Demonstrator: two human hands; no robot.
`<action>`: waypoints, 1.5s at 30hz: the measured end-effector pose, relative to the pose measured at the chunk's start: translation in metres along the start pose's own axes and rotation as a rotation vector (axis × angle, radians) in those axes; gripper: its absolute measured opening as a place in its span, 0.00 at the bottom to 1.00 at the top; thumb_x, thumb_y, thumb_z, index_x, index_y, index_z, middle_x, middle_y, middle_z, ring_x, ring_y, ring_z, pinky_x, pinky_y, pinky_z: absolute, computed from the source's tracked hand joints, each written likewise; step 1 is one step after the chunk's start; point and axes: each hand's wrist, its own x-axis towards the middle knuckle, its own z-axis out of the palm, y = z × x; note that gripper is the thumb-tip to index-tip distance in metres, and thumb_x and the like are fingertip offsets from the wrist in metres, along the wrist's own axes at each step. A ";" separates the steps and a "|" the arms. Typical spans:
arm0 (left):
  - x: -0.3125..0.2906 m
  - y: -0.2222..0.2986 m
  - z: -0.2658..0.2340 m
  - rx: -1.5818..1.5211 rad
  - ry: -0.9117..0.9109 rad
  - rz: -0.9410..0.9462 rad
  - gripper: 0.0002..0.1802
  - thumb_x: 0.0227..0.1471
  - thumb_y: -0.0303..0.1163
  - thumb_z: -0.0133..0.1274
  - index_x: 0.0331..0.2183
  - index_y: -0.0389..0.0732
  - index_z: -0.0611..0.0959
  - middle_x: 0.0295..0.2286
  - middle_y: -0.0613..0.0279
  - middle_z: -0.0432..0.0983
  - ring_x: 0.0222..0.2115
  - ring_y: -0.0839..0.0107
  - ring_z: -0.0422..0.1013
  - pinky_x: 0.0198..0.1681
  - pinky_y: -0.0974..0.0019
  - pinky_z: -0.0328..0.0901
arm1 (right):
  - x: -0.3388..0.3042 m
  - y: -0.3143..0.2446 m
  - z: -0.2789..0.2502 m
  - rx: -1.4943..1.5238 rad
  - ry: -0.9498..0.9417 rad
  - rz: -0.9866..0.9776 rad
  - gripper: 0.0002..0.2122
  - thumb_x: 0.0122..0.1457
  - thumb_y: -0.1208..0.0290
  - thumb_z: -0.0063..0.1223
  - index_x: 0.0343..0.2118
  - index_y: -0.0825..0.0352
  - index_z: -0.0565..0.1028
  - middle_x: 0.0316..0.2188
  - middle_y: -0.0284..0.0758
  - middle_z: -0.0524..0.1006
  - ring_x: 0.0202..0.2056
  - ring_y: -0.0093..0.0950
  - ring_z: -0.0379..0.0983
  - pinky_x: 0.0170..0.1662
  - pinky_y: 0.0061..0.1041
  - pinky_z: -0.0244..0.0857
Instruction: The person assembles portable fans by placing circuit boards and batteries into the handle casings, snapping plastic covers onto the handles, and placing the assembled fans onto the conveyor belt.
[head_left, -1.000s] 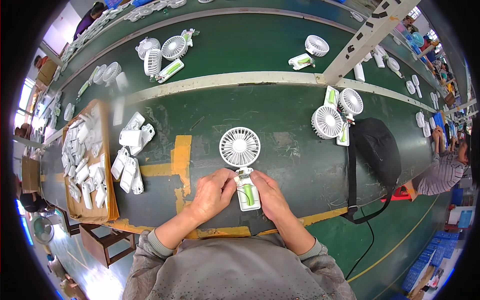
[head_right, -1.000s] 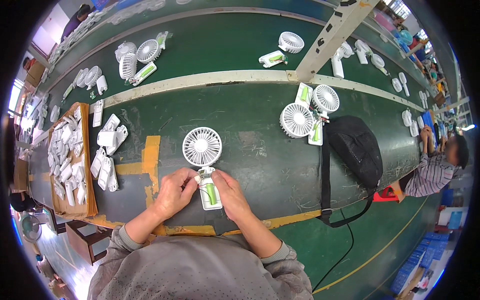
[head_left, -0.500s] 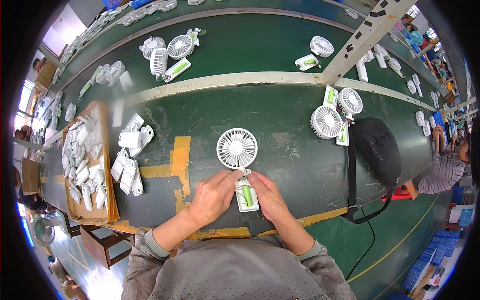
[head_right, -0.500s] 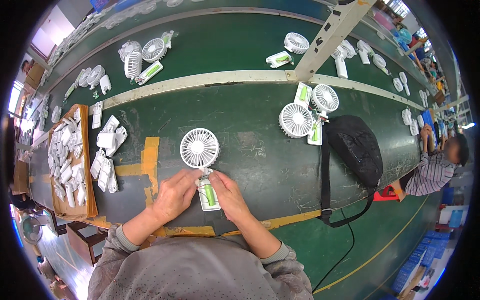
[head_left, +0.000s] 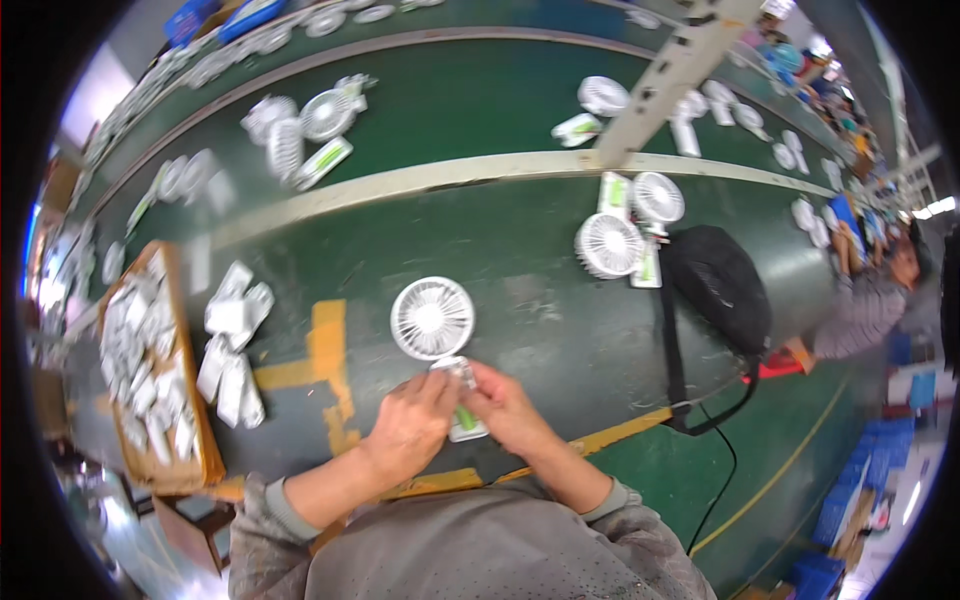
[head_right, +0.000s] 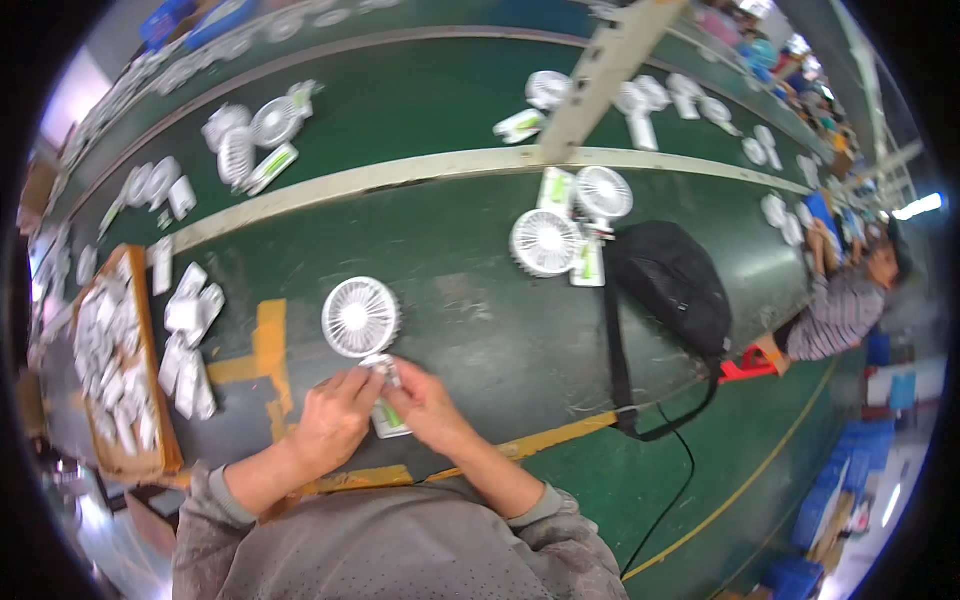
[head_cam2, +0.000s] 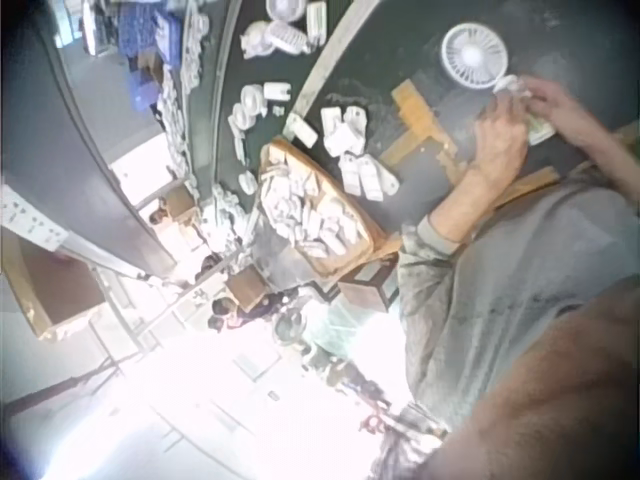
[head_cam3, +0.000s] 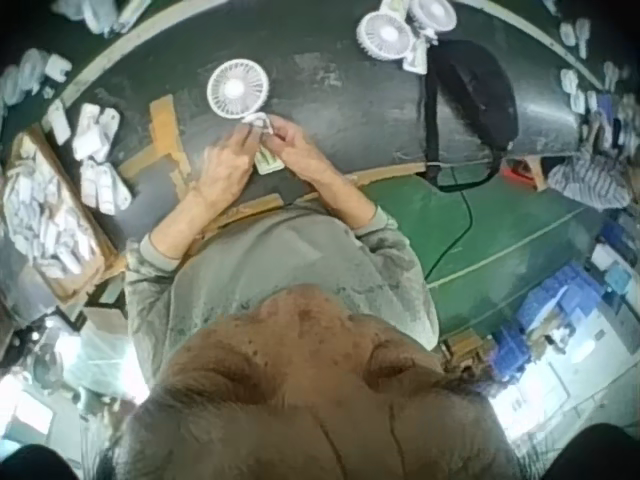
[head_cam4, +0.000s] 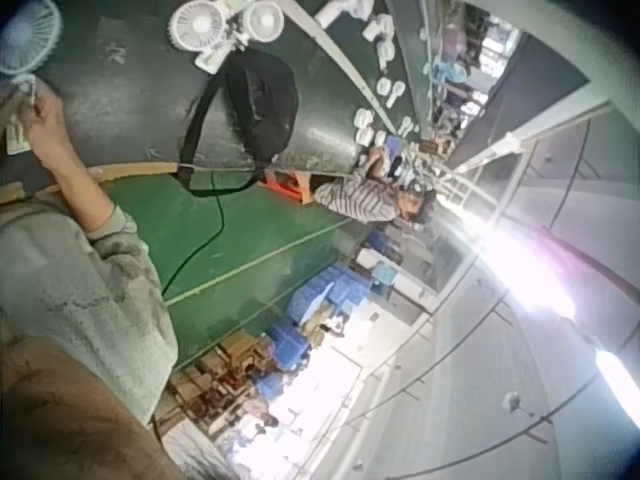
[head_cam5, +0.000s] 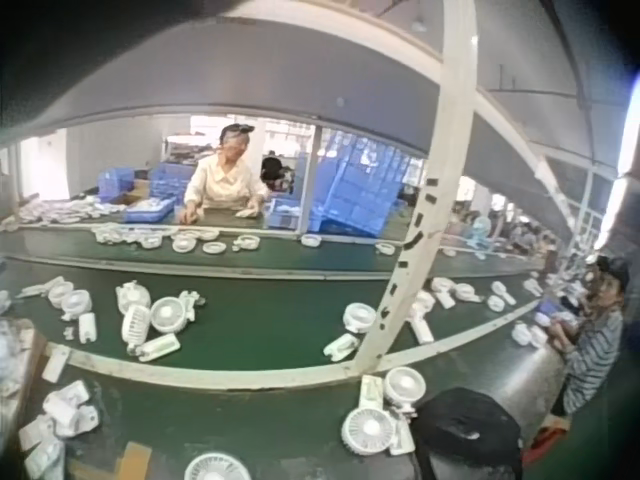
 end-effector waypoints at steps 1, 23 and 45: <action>0.002 0.000 0.002 0.008 -0.032 0.011 0.22 0.33 0.23 0.49 0.38 0.29 0.72 0.29 0.54 0.67 0.29 0.59 0.69 0.30 0.60 0.67 | 0.001 0.008 -0.003 -0.052 0.014 -0.063 0.14 0.59 0.78 0.41 0.48 0.70 0.66 0.39 0.29 0.72 0.41 0.15 0.65 0.45 0.18 0.62; 0.002 0.001 -0.003 -0.122 0.101 -0.043 0.16 0.40 0.17 0.47 0.36 0.30 0.76 0.27 0.50 0.71 0.26 0.53 0.70 0.28 0.56 0.66 | 0.010 0.007 -0.004 -0.432 0.051 -0.108 0.12 0.57 0.73 0.36 0.41 0.73 0.66 0.26 0.41 0.73 0.29 0.28 0.69 0.34 0.30 0.63; -0.020 -0.031 0.012 -0.201 0.313 0.144 0.12 0.36 0.17 0.53 0.30 0.36 0.78 0.26 0.56 0.74 0.23 0.58 0.71 0.26 0.61 0.67 | 0.019 0.014 -0.007 0.157 -0.046 0.148 0.12 0.61 0.66 0.43 0.39 0.70 0.71 0.28 0.28 0.72 0.29 0.14 0.66 0.30 0.15 0.62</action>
